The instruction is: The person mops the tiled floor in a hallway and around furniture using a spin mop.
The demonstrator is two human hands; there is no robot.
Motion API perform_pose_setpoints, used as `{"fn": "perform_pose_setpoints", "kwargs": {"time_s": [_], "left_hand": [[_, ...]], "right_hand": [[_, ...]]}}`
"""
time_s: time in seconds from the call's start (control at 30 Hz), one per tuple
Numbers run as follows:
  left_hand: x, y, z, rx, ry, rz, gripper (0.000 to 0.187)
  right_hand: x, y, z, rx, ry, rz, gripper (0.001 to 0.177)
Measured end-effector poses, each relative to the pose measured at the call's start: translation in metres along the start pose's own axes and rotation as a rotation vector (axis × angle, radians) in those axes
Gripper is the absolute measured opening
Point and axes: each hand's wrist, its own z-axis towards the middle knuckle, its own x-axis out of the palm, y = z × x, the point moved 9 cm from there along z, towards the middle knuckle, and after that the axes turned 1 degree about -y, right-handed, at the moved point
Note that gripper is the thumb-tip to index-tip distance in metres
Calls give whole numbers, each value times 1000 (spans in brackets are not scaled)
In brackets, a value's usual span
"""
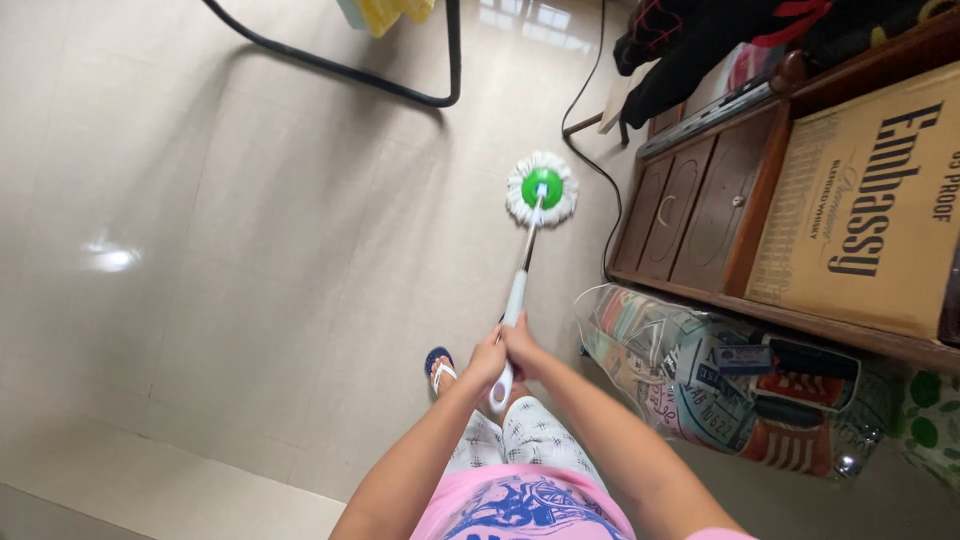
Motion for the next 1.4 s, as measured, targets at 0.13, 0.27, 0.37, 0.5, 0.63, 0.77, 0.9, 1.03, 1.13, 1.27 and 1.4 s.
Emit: {"fn": "perform_pose_setpoints", "kwargs": {"time_s": [0.13,0.27,0.37,0.5,0.63,0.77,0.9,1.03,1.13,1.27,1.4], "left_hand": [[1,-19,-1,-109,9,-181,43],[-38,-4,-42,-67,-79,-142,42],[-75,23,-81,-129,-187,-153,44],[-108,25,-82,-201,-222,-200,47],[-143,12,-11,-44,-217,-83,46],[-181,-8,35,128,-273,107,44],[-201,-17,-22,-87,-207,-144,48],[-214,-25,-70,-202,-160,-324,48],[-224,-51,-49,-139,-117,-323,47],[-228,-75,-20,-241,-54,-69,55],[-221,-66,5,-155,39,28,62]], "right_hand": [[3,43,-2,75,55,-188,88],[49,16,-23,56,109,-305,82],[93,-12,-45,0,141,-357,80],[130,-10,-54,78,175,-308,81],[154,42,-22,38,153,-308,78],[178,68,4,53,151,-303,75],[212,46,20,-3,185,-313,73],[246,20,18,-168,226,-333,70],[256,37,23,-56,226,-398,73],[250,81,23,40,183,-183,79],[238,79,6,76,137,57,68]]}}
